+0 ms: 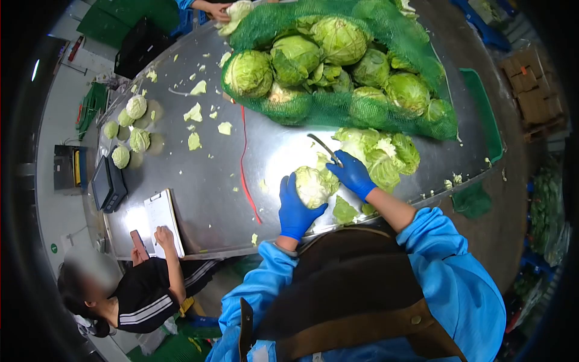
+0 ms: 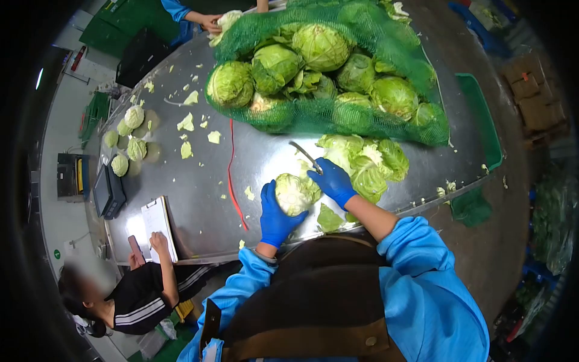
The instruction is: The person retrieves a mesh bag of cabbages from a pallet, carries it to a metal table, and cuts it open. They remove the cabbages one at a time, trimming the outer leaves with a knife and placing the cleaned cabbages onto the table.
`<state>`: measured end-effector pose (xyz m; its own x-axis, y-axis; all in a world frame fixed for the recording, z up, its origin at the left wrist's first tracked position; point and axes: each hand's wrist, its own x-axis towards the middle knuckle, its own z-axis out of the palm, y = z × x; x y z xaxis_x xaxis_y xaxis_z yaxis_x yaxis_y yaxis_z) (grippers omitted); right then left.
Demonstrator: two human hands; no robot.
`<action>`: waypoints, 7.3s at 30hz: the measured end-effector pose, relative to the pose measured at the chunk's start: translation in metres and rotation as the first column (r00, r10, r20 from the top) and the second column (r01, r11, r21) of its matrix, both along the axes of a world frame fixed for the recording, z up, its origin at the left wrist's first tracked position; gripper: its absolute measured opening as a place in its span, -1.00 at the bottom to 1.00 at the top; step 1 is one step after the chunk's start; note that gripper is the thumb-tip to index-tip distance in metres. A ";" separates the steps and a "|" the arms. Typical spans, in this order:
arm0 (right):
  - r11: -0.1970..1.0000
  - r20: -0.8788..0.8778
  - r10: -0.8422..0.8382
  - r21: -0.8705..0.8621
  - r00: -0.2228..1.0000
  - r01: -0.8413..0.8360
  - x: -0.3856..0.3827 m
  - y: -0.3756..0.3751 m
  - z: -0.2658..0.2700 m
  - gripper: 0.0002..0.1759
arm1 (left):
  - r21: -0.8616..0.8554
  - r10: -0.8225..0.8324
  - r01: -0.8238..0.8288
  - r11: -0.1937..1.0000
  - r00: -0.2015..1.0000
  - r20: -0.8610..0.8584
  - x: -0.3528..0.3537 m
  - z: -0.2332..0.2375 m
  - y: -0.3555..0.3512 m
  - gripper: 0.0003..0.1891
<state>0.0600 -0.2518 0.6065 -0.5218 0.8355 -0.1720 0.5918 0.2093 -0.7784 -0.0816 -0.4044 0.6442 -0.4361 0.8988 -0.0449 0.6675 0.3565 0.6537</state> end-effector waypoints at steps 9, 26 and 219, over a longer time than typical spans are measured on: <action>0.984 0.022 0.061 0.167 0.998 -0.064 0.020 0.003 0.001 -0.49 | 0.146 -0.060 -0.016 0.989 0.864 0.499 -0.035 -0.014 -0.030 0.20; 0.845 0.098 0.300 0.435 0.949 -0.312 0.018 -0.026 0.065 -0.52 | 0.012 0.120 -0.125 0.992 0.970 0.211 -0.007 -0.006 0.022 0.21; 0.974 -0.085 0.010 -0.224 0.996 -0.029 0.006 -0.006 -0.040 -0.57 | 0.165 0.054 -0.171 0.971 0.834 0.549 -0.018 -0.037 -0.022 0.06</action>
<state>0.0662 -0.2581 0.5663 -0.5577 0.7700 -0.3101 0.5212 0.0341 -0.8528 -0.0996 -0.4263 0.6072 -0.4939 0.8600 -0.1284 0.1525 0.2311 0.9609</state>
